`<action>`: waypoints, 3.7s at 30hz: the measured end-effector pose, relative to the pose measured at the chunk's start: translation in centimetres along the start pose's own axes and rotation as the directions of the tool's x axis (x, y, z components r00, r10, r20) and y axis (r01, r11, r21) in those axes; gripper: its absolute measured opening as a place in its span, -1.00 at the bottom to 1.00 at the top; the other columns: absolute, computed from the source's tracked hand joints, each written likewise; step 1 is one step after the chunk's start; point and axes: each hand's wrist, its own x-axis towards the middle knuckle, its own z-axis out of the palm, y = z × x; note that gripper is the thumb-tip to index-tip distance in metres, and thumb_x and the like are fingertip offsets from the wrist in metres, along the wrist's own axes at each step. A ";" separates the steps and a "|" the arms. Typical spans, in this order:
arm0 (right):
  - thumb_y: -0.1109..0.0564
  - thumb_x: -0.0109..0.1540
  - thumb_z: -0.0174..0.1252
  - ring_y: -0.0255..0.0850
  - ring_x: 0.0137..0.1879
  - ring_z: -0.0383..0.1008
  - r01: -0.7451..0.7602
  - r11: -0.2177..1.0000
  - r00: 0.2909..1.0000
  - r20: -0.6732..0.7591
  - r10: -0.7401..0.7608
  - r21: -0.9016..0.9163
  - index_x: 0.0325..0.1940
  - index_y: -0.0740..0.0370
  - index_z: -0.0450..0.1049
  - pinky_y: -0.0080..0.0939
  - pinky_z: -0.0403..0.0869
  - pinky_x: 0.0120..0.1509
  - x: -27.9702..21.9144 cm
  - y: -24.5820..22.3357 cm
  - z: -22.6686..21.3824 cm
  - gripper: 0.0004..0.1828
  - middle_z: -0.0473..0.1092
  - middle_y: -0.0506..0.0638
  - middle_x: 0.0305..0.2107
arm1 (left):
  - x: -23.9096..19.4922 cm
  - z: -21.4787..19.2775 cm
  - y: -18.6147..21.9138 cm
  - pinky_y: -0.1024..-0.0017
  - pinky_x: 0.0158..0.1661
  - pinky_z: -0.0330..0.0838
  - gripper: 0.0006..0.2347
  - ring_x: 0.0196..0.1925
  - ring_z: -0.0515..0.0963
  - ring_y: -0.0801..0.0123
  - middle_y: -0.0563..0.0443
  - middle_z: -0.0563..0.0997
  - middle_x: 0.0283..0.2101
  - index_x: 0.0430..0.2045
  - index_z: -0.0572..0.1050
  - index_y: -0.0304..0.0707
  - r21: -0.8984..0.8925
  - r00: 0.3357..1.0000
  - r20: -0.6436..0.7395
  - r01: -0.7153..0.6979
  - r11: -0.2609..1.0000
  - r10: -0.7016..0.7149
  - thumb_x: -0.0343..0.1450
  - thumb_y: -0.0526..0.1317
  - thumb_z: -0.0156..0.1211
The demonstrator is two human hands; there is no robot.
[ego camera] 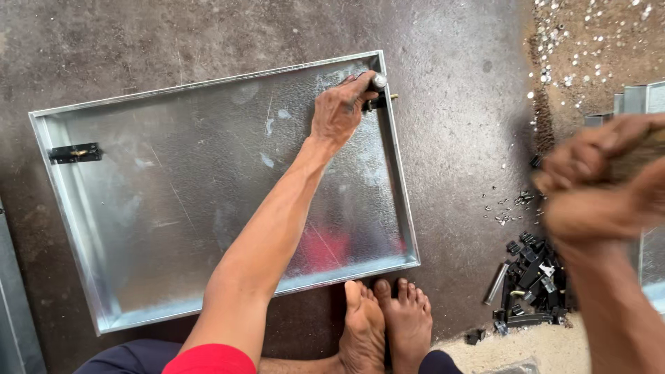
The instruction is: The person attaches small black latches to metal trays by positioning the latch and hammering a pin into place. They handle several trays individually, stacking each completed tray on a pile.
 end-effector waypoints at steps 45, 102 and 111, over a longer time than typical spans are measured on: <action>-0.03 0.31 0.26 0.01 -0.02 0.52 -0.179 0.533 0.984 -0.143 0.108 -0.827 -0.06 0.09 0.65 -0.02 0.46 0.05 -11.0 11.8 -3.0 -0.78 0.54 0.06 -0.18 | -17.5 -16.0 14.0 0.25 -0.06 0.52 -0.87 -0.05 0.67 0.05 -0.17 0.68 -0.09 -0.32 0.63 -0.22 0.051 0.910 0.329 0.249 0.967 -0.252 0.40 -0.18 0.26; -0.19 0.30 0.15 -0.04 -0.22 0.65 -0.587 0.235 0.681 -0.315 0.661 -0.774 0.08 0.27 0.54 -0.01 0.61 -0.03 -31.8 11.6 -8.9 -0.49 0.58 0.26 -0.36 | -12.9 -10.6 14.7 0.01 -0.15 0.47 -0.64 -0.19 0.61 0.02 -0.19 0.64 -0.29 -0.42 0.60 -0.21 0.378 0.542 0.744 0.141 0.915 -0.391 0.31 0.13 0.32; -0.06 0.13 0.35 -0.10 -0.26 0.60 -0.318 0.464 0.882 -0.079 0.464 -0.827 0.22 0.34 0.47 -0.10 0.59 -0.21 -30.8 8.1 -6.1 -0.34 0.55 0.18 -0.28 | -14.7 -17.5 23.1 0.14 -0.28 0.47 -0.85 -0.32 0.57 -0.01 -0.19 0.53 -0.39 -0.41 0.53 -0.36 -0.084 0.815 0.509 0.369 0.926 -0.278 0.36 -0.23 0.30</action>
